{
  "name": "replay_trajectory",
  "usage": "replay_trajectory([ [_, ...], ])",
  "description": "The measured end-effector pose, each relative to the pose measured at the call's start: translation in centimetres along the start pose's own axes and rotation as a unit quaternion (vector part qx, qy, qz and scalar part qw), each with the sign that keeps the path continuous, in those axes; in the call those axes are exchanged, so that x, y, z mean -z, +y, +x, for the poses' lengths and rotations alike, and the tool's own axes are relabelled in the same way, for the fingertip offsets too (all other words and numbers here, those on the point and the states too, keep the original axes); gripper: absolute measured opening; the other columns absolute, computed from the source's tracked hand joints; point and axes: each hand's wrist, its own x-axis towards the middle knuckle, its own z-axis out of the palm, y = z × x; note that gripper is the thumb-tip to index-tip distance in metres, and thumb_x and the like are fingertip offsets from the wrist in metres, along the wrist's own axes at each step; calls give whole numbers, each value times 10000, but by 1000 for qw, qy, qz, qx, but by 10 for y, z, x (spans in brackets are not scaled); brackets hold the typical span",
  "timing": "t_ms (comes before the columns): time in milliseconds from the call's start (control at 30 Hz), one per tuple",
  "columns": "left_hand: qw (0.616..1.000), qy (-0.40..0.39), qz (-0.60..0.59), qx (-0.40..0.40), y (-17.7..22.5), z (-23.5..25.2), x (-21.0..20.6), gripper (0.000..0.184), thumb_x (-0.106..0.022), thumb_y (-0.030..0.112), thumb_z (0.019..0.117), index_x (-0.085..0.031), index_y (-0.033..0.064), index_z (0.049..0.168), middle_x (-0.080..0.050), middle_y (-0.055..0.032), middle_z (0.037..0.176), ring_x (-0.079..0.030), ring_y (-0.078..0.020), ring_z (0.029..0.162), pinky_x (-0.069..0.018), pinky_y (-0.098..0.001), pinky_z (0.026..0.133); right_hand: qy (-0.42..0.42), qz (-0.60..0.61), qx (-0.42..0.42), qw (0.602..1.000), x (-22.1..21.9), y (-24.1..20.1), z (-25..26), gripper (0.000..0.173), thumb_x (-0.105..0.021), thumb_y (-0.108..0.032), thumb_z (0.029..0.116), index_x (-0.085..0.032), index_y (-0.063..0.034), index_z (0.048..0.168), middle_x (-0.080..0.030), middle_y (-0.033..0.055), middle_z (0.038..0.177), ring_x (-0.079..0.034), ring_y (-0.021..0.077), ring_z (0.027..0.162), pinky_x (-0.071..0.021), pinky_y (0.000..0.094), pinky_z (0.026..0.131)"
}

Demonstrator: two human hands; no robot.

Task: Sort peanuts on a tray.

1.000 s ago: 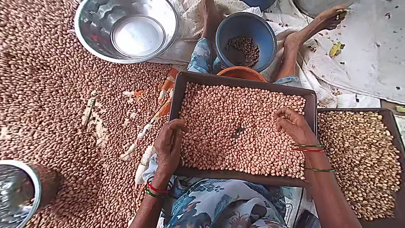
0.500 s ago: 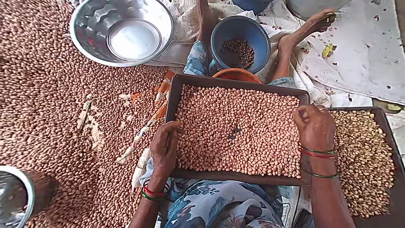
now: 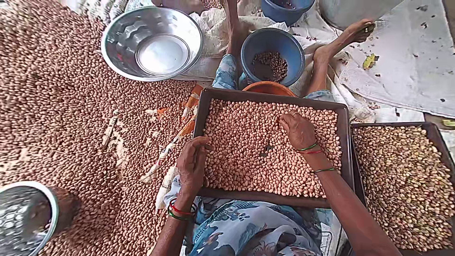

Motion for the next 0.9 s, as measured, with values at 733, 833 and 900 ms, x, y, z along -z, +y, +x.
replay_trajectory([
  [733, 997, 6, -78, 2, -3, 2, 0, 275, -413, 59, 1025, -614, -75, 1156, -678, -21, 1088, -639, 13, 891, -545, -177, 801, -323, 111, -38, 939, -20, -161, -18, 427, -437, -47, 1062, -463, 21, 1483, -598, 287, 1300, -613, 422, 1204, -500, 492, 1007],
  [833, 997, 9, -75, 14, 0, -1, 3, 283, -414, 61, 1031, -609, -88, 1172, -676, -24, 1085, -635, 7, 925, -536, -193, 852, -351, 142, 59, 924, -22, -152, -39, 417, -462, -49, 1038, -566, -36, 1441, -579, 272, 1387, -501, 448, 1343, -388, 587, 1082],
  [900, 995, 15, -94, 18, 0, -2, 3, 273, -408, 51, 1029, -606, -63, 1179, -686, 3, 1076, -651, 6, 887, -558, -204, 820, -363, 176, 117, 908, -20, -123, -52, 373, -594, -105, 977, -656, -56, 1342, -594, 228, 1409, -450, 424, 1410, -312, 653, 1090],
])
